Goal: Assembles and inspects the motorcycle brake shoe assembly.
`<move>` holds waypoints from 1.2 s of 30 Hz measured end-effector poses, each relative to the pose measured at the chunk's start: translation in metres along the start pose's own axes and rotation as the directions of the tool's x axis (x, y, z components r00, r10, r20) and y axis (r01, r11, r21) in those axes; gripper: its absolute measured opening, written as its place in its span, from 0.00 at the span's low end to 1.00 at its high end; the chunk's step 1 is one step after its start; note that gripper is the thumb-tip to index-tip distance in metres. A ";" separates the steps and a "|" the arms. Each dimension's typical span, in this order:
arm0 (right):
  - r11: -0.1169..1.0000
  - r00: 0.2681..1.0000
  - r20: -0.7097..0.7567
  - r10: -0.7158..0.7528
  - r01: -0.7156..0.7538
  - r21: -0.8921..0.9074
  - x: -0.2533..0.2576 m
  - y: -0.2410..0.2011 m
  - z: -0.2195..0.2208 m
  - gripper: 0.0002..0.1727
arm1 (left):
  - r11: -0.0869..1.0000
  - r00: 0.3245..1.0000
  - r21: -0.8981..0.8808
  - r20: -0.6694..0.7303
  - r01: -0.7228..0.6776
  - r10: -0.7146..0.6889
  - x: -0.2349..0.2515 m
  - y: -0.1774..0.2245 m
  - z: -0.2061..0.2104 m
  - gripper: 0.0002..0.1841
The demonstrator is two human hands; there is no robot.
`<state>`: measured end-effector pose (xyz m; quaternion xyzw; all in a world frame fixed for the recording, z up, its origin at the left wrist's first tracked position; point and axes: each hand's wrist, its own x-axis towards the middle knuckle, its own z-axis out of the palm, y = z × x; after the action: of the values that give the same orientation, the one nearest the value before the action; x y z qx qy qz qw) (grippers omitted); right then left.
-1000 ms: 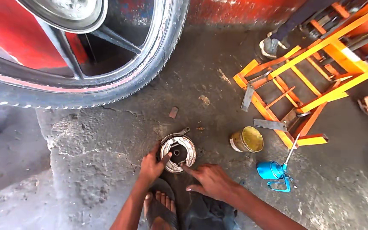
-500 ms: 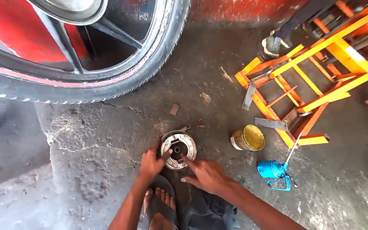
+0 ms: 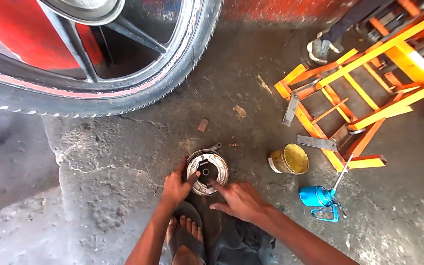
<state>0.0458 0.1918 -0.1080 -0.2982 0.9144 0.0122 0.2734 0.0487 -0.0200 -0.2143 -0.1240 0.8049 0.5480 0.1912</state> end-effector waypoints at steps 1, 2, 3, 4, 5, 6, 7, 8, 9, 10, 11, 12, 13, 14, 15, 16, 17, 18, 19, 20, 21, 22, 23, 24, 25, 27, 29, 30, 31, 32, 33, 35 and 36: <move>0.999 0.996 -0.081 -0.038 0.036 -0.026 -0.001 0.000 0.003 0.37 | 1.000 1.000 -0.002 -0.001 -0.002 0.002 -0.001 0.000 0.000 0.39; 0.996 0.980 -0.181 -0.077 0.067 -0.061 -0.002 0.000 0.007 0.34 | 1.000 1.000 -0.002 -0.006 -0.006 0.006 -0.002 -0.001 0.000 0.39; 0.993 0.972 -0.217 -0.092 0.073 -0.093 -0.001 -0.001 0.006 0.34 | 1.000 1.000 -0.004 -0.009 -0.012 0.012 -0.002 -0.001 -0.001 0.39; 0.990 0.979 -0.185 -0.088 0.065 -0.124 0.000 -0.003 0.004 0.34 | 1.000 1.000 -0.003 -0.010 -0.014 0.014 -0.001 0.000 -0.002 0.39; 0.984 0.986 -0.136 -0.094 0.071 -0.163 0.001 -0.004 0.001 0.35 | 1.000 1.000 -0.002 -0.013 -0.014 0.014 -0.001 0.001 -0.002 0.39; 0.967 0.976 -0.159 -0.150 0.112 -0.228 0.000 -0.002 0.003 0.34 | 1.000 1.000 -0.002 -0.013 -0.015 0.015 -0.001 0.001 -0.001 0.38; 0.941 0.946 -0.229 -0.228 0.154 -0.302 0.000 0.001 0.007 0.32 | 1.000 1.000 0.000 -0.014 -0.018 0.018 -0.002 0.001 -0.001 0.38; 0.926 0.914 -0.295 -0.277 0.172 -0.336 -0.001 0.003 0.008 0.31 | 1.000 1.000 0.001 -0.015 -0.020 0.020 -0.002 0.001 -0.001 0.38; 0.935 0.908 -0.321 -0.269 0.167 -0.314 0.000 0.002 0.008 0.31 | 1.000 1.000 0.001 -0.015 -0.019 0.019 -0.002 0.001 -0.001 0.38; 0.962 0.936 -0.285 -0.205 0.139 -0.235 0.001 -0.001 0.005 0.33 | 1.000 1.000 0.002 -0.013 -0.018 0.018 -0.001 0.001 -0.002 0.38; 0.988 0.979 -0.170 -0.110 0.090 -0.124 0.002 -0.004 0.000 0.36 | 1.000 1.000 0.005 -0.009 -0.015 0.015 -0.001 0.002 -0.001 0.38; 0.999 0.999 -0.024 -0.033 0.032 -0.034 0.005 -0.006 -0.005 0.39 | 1.000 1.000 0.009 -0.007 -0.011 0.011 -0.001 0.002 -0.001 0.38; 1.000 0.998 0.062 -0.002 0.001 0.010 0.007 -0.007 -0.005 0.40 | 1.000 1.000 0.017 -0.004 -0.008 0.008 -0.001 0.002 0.000 0.38; 1.000 0.999 0.049 -0.009 0.009 0.004 0.006 -0.006 -0.001 0.40 | 1.000 1.000 0.024 -0.004 -0.007 0.007 -0.002 0.003 0.000 0.39; 0.999 0.998 -0.052 -0.041 0.040 -0.026 0.002 -0.004 0.006 0.39 | 1.000 1.000 0.029 -0.006 -0.008 0.008 -0.003 0.003 -0.001 0.39; 0.996 0.978 -0.195 -0.078 0.066 -0.065 -0.003 -0.002 0.012 0.37 | 1.000 1.000 0.030 -0.008 -0.009 0.009 -0.003 0.004 -0.002 0.39; 0.992 0.939 -0.329 -0.105 0.076 -0.098 -0.006 0.001 0.018 0.36 | 1.000 1.000 0.030 -0.008 -0.007 0.007 -0.003 0.004 -0.002 0.38; 0.992 0.909 -0.404 -0.107 0.071 -0.104 -0.008 0.002 0.022 0.36 | 1.000 1.000 0.029 -0.011 -0.005 0.005 -0.003 0.004 -0.002 0.38; 0.995 0.917 -0.390 -0.081 0.053 -0.083 -0.008 0.003 0.022 0.38 | 1.000 1.000 0.027 -0.013 -0.009 0.009 -0.002 0.003 -0.002 0.38; 0.998 0.956 -0.290 -0.041 0.026 -0.054 -0.009 0.003 0.020 0.41 | 1.000 1.000 0.021 -0.016 -0.012 0.013 -0.001 0.002 0.000 0.38; 1.000 0.986 -0.165 -0.009 0.005 -0.025 -0.008 0.002 0.018 0.43 | 1.000 1.000 0.017 -0.019 -0.014 0.014 -0.001 0.001 0.001 0.38; 1.000 0.997 -0.073 0.004 -0.004 -0.001 -0.008 0.000 0.017 0.43 | 1.000 1.000 0.014 -0.020 -0.010 0.011 -0.002 0.000 0.001 0.38; 1.000 0.999 -0.054 0.006 -0.005 0.017 -0.010 -0.001 0.017 0.43 | 1.000 1.000 0.014 -0.019 -0.008 0.008 -0.003 0.001 0.000 0.38; 1.000 0.993 -0.114 -0.003 0.006 0.025 -0.012 -0.001 0.020 0.42 | 1.000 1.000 0.018 -0.018 -0.007 0.007 -0.003 0.001 -0.002 0.38; 0.999 0.976 -0.217 -0.015 0.021 0.025 -0.014 -0.001 0.024 0.41 | 1.000 1.000 0.018 -0.020 -0.008 0.008 -0.003 0.002 -0.003 0.38; 0.999 0.964 -0.265 0.002 0.007 0.034 -0.013 -0.001 0.026 0.42 | 1.000 1.000 0.010 -0.023 -0.017 0.017 -0.002 0.002 -0.002 0.38; 0.997 0.997 -0.061 0.041 -0.037 0.065 -0.012 -0.003 0.017 0.44 | 1.000 1.000 -0.006 -0.021 -0.019 0.019 -0.001 0.001 -0.001 0.37; 0.998 1.000 -0.023 0.018 -0.016 0.065 -0.013 -0.001 0.016 0.43 | 1.000 1.000 -0.015 -0.018 -0.022 0.022 -0.001 0.000 0.000 0.37; 0.998 0.996 -0.078 -0.032 0.036 0.054 -0.017 0.002 0.018 0.40 | 0.999 1.000 -0.018 -0.017 -0.026 0.026 -0.001 -0.001 0.000 0.38; 0.995 0.976 -0.202 -0.085 0.094 0.035 -0.021 0.007 0.023 0.37 | 0.999 0.999 -0.015 -0.019 -0.030 0.030 -0.001 -0.001 -0.001 0.38; 0.992 0.933 -0.344 -0.110 0.124 0.018 -0.025 0.013 0.028 0.33 | 0.999 0.999 -0.012 -0.021 -0.033 0.033 0.000 -0.001 -0.001 0.38; 0.995 0.857 -0.514 -0.038 0.078 0.057 -0.036 0.029 0.032 0.30 | 0.999 0.999 -0.010 -0.019 -0.035 0.035 -0.001 0.002 0.000 0.38; 0.994 0.829 -0.558 0.043 0.022 0.109 -0.042 0.038 0.031 0.29 | 0.999 0.999 -0.011 -0.022 -0.037 0.036 -0.002 0.002 0.001 0.38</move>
<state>0.0687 0.2517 -0.1185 -0.2681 0.9552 -0.1247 0.0102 0.0495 -0.0184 -0.2120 -0.1163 0.8057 0.5548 0.1718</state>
